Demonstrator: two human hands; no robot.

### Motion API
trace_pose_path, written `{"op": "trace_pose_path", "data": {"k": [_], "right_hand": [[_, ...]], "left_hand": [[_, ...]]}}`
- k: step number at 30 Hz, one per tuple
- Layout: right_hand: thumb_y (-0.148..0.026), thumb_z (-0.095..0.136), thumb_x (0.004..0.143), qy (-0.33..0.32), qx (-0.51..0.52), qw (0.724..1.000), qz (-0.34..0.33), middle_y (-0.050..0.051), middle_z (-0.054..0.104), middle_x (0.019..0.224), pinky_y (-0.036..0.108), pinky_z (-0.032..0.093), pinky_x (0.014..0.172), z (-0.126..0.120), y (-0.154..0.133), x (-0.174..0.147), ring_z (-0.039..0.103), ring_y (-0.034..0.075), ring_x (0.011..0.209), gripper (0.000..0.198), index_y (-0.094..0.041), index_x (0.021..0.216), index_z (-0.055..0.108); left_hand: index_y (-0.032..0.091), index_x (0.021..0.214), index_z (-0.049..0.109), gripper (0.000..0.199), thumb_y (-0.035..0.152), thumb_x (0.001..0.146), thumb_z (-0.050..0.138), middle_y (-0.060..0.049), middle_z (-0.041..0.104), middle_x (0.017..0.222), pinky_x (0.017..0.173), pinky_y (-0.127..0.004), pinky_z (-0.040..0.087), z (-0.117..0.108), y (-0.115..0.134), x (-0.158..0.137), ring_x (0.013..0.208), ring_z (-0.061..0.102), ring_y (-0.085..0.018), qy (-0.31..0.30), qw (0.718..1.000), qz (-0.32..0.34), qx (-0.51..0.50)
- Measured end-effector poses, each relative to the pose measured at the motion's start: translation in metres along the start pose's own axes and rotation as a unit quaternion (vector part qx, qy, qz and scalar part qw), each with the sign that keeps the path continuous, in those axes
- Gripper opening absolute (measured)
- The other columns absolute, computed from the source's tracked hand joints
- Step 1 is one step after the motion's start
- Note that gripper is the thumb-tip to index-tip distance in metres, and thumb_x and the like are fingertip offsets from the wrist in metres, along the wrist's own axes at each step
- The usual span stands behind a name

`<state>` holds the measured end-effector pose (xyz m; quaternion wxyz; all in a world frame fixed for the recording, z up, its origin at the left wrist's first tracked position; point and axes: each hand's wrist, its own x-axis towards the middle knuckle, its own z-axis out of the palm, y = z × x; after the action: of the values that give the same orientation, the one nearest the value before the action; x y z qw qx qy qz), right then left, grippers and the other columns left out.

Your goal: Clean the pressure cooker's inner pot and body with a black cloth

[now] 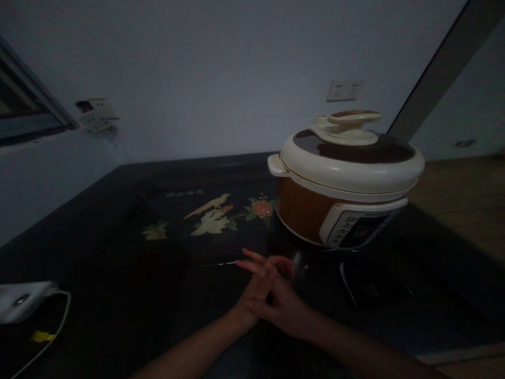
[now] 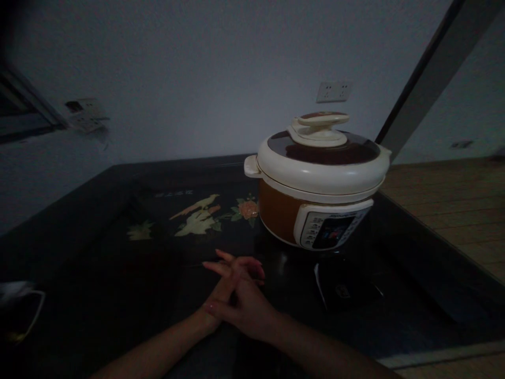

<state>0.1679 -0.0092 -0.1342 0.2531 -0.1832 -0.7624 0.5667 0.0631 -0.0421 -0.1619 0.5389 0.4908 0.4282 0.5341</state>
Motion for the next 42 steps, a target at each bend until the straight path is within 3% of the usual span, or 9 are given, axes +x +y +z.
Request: {"op": "trace_pose_path", "data": {"k": [7,11,27,42], "right_hand": [[-0.038,0.066,0.084,0.021,-0.003,1.000,-0.001,0.015,0.046,0.143,0.047,0.036,0.106,0.003,0.003,-0.001,0.039,0.026,0.135,0.055,-0.021,0.135,0.053],[-0.039,0.063,0.085,0.022,0.011,1.000,0.006,0.013,0.050,0.139,0.048,0.037,0.105,0.004,0.005,0.000,0.042,0.026,0.132,0.053,-0.023,0.134,0.053],[-0.035,0.062,0.085,0.040,0.021,0.999,0.020,0.014,0.053,0.130,0.046,0.040,0.102,0.005,0.005,0.001,0.048,0.026,0.126,0.040,-0.020,0.121,0.061],[-0.032,0.059,0.083,0.043,0.005,0.999,-0.023,0.010,0.061,0.112,0.045,0.045,0.094,0.008,0.009,-0.002,0.054,0.026,0.115,0.030,-0.021,0.111,0.063]], "left_hand": [[0.021,0.093,0.063,0.048,0.064,0.084,0.044,-0.009,0.062,0.089,0.081,-0.040,0.049,0.001,0.015,0.002,0.090,0.062,-0.028,-0.016,0.999,-0.026,-0.012],[0.021,0.087,0.065,0.050,0.066,0.083,0.044,-0.009,0.064,0.086,0.083,-0.040,0.048,0.002,0.023,0.002,0.090,0.063,-0.029,-0.016,0.999,-0.043,-0.002],[0.020,0.084,0.064,0.047,0.062,0.085,0.043,-0.007,0.063,0.086,0.083,-0.039,0.048,0.002,0.024,0.003,0.090,0.063,-0.027,-0.021,0.998,-0.049,0.024],[0.019,0.087,0.064,0.046,0.058,0.087,0.041,-0.004,0.060,0.084,0.080,-0.036,0.047,0.001,0.022,-0.001,0.084,0.060,-0.022,-0.033,0.998,-0.004,0.046]]}}
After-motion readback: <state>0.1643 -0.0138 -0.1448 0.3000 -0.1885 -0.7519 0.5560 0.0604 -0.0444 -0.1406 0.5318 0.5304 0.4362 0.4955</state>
